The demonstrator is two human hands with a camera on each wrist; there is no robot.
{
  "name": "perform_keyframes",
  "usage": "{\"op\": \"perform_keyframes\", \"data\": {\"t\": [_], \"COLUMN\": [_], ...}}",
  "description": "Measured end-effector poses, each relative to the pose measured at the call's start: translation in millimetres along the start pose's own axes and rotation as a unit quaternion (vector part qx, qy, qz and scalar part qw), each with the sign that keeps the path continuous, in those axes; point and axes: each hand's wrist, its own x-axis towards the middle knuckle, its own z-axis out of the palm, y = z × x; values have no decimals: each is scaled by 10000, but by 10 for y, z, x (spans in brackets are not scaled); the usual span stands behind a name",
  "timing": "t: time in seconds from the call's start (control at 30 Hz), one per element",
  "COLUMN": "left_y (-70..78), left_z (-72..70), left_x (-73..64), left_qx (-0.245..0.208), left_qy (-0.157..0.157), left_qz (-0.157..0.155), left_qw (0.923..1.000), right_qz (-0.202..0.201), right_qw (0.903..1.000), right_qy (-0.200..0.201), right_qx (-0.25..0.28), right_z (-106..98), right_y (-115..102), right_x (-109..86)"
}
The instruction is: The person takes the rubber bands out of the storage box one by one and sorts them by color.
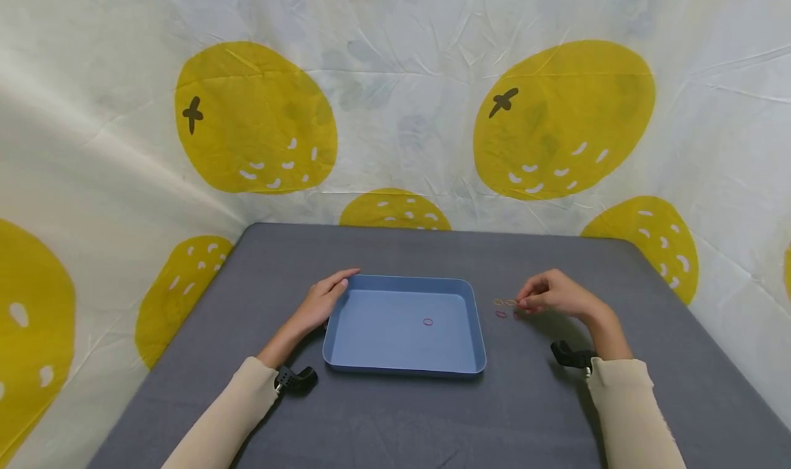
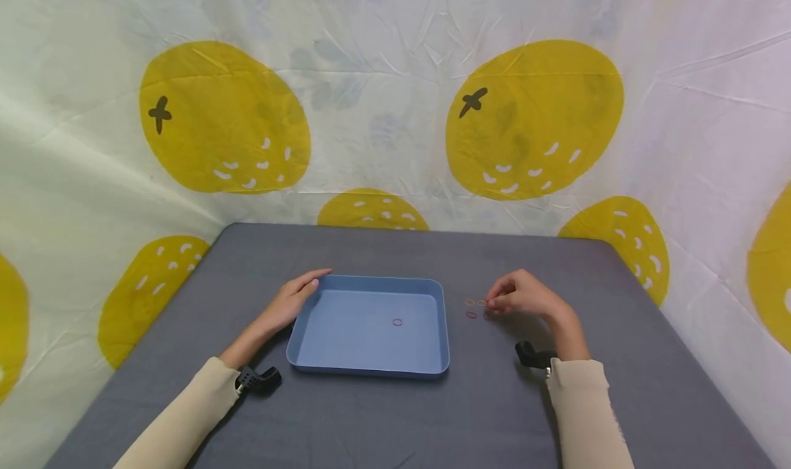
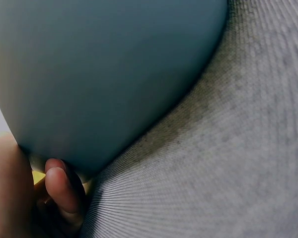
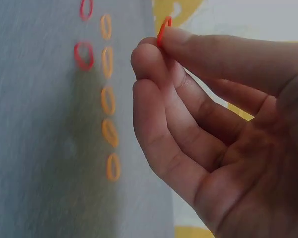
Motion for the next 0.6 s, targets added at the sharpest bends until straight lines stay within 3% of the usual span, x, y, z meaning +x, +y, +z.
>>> {"op": "perform_keyframes", "data": {"t": [0.27, 0.6], "left_y": [-9, -15], "left_z": [21, 10], "left_x": [14, 12], "left_qx": [-110, -44], "left_qy": [-12, 40], "left_qz": [-81, -81], "left_qw": [9999, 9999], "right_qz": [172, 318], "right_qw": [9993, 9978], "right_qy": [0, 17], "right_qx": [-324, -574], "right_z": [-13, -1], "right_y": [176, 207], "right_x": [-45, -4]}}
